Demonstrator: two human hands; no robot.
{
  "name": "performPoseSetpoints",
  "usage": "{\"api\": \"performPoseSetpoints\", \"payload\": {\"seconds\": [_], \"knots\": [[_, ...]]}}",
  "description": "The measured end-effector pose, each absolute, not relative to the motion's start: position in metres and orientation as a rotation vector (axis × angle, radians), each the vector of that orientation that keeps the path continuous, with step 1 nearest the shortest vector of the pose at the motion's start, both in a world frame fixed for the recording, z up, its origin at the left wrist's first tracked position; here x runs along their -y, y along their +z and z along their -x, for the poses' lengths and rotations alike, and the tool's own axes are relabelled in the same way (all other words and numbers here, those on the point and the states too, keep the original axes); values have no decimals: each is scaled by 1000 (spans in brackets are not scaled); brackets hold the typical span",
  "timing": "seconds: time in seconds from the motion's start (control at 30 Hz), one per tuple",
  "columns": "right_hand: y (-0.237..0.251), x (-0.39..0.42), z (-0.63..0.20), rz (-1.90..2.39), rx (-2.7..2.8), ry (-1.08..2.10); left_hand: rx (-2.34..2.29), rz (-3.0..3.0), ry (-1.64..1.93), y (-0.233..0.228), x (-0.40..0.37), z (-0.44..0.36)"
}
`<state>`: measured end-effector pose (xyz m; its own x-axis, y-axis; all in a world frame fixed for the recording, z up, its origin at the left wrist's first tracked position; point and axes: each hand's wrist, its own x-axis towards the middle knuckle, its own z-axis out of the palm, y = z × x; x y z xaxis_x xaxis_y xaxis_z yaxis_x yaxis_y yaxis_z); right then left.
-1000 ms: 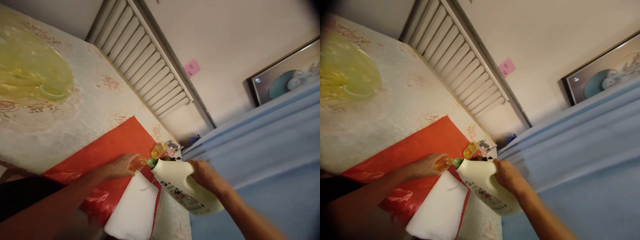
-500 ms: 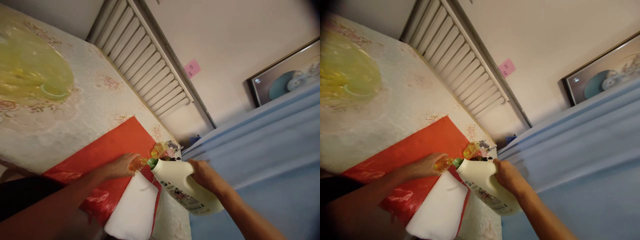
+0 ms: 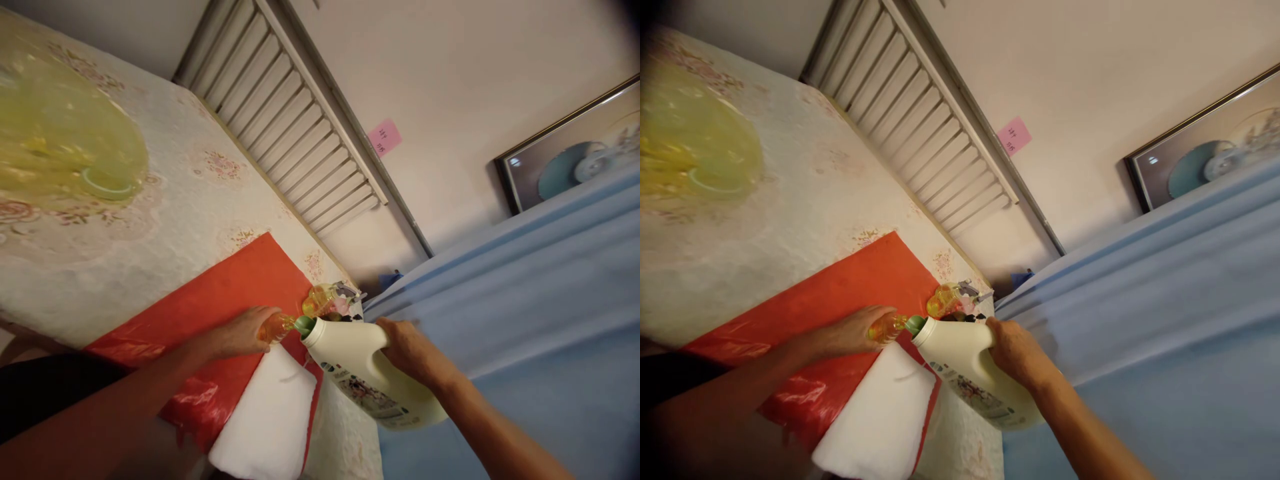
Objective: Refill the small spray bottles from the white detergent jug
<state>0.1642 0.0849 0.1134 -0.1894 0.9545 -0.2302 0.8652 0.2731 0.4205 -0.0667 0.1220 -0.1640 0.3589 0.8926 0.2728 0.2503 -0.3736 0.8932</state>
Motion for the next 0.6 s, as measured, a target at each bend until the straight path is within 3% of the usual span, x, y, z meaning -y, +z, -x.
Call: {"api": "performPoseSetpoints", "payload": {"seconds": [0.6], "knots": [[113,-86,-163,-1660,-2045,270,-1010,-1814,1043,-178,-126,64]]}}
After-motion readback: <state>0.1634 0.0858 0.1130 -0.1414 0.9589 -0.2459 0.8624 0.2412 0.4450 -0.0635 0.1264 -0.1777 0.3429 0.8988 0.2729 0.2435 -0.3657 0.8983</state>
